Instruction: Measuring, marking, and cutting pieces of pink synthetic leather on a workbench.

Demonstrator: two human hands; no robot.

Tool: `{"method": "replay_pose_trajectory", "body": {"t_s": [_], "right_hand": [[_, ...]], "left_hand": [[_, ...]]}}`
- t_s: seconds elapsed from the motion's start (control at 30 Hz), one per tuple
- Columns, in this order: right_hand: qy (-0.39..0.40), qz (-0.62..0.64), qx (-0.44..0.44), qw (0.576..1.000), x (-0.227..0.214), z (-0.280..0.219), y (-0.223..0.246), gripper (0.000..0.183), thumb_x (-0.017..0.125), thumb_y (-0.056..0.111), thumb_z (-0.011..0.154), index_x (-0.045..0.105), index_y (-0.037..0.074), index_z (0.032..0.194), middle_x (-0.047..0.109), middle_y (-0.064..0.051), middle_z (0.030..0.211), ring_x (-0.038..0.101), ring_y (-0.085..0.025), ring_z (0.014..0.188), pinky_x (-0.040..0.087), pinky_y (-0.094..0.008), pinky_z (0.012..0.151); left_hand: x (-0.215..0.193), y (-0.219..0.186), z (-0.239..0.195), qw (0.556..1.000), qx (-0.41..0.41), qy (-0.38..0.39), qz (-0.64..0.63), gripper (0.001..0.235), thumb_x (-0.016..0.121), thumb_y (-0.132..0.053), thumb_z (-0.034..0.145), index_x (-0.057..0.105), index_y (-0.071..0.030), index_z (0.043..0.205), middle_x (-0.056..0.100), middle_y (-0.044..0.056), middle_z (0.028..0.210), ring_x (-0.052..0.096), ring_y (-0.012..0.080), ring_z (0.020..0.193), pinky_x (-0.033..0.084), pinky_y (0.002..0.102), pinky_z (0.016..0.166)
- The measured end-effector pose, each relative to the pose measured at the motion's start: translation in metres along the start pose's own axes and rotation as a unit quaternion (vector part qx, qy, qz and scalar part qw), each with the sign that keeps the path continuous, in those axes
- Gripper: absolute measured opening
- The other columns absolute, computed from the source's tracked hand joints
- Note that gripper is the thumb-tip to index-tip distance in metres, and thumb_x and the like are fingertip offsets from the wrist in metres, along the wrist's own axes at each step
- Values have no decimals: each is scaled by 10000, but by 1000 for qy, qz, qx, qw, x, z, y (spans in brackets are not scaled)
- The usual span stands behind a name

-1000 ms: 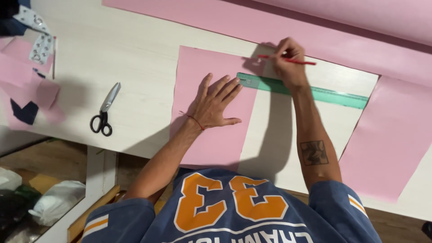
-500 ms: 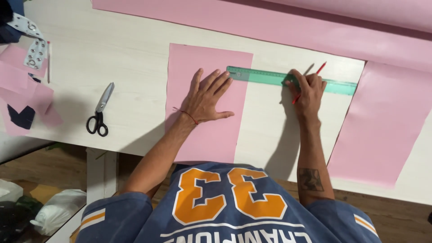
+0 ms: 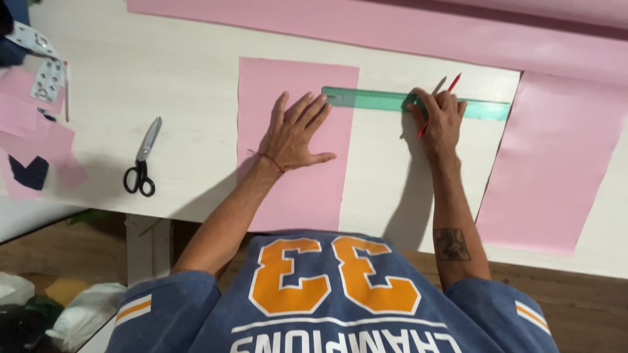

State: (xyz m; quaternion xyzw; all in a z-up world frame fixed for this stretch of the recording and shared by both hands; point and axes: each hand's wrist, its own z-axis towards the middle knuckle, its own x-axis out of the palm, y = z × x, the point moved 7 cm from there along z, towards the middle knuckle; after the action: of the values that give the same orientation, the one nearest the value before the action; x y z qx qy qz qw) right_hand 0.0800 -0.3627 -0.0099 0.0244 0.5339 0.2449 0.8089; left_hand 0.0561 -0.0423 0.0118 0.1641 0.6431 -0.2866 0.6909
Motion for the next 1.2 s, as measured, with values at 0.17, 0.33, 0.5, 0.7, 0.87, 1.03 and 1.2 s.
{"method": "replay_pose_trajectory", "body": {"t_s": [0.17,0.33,0.5,0.7,0.87,1.03,1.2], "right_hand": [[1,-10,9,1000,-11,5,13,284,753,359,1086,728,186,1309,445,-35,917,508,-239,843,335,-382,869],[-4,-20,11,1000,-9,2,10,268,748,353,1084,735,195,1301,442,-25,910,499,-222,824,335,-382,860],[9,-17,14,1000,-9,5,11,268,714,359,1096,721,200,1311,432,-24,916,493,-218,827,334,-383,860],[17,-24,21,999,-8,5,9,265,715,358,1096,712,211,1317,438,-23,914,500,-217,836,338,-392,872],[10,-24,21,999,-5,2,5,289,700,393,1100,710,204,1318,440,-22,919,498,-209,834,340,-386,868],[6,-28,22,999,-8,5,10,320,669,436,1114,708,195,1321,447,-16,921,500,-200,834,340,-385,867],[-79,241,97,962,-15,25,17,652,267,547,1174,579,38,1436,428,-185,1241,571,-366,1086,481,-481,964]], "left_hand": [[-1,-3,-1,1000,-4,18,-1,1083,460,-928,858,381,-200,1656,330,34,1725,276,252,1590,79,639,1294],[3,-2,-3,999,-9,30,-16,1080,444,-929,867,364,-202,1663,325,35,1726,265,251,1594,67,636,1297],[4,0,-2,999,-9,30,-12,1091,417,-942,864,361,-201,1662,313,31,1732,252,254,1598,55,636,1302],[2,-1,-1,1000,-9,22,-5,1087,430,-944,861,375,-204,1656,328,30,1725,264,257,1591,65,639,1296],[5,0,-1,999,-10,29,-12,1084,421,-941,873,355,-202,1664,320,30,1728,252,256,1596,57,631,1298],[5,0,-1,999,-15,43,-17,1090,418,-938,868,331,-207,1672,294,18,1738,223,247,1607,45,636,1304],[-1,0,-1,1000,-9,14,5,1074,435,-935,866,387,-201,1648,356,25,1712,293,243,1581,103,622,1291]]}}
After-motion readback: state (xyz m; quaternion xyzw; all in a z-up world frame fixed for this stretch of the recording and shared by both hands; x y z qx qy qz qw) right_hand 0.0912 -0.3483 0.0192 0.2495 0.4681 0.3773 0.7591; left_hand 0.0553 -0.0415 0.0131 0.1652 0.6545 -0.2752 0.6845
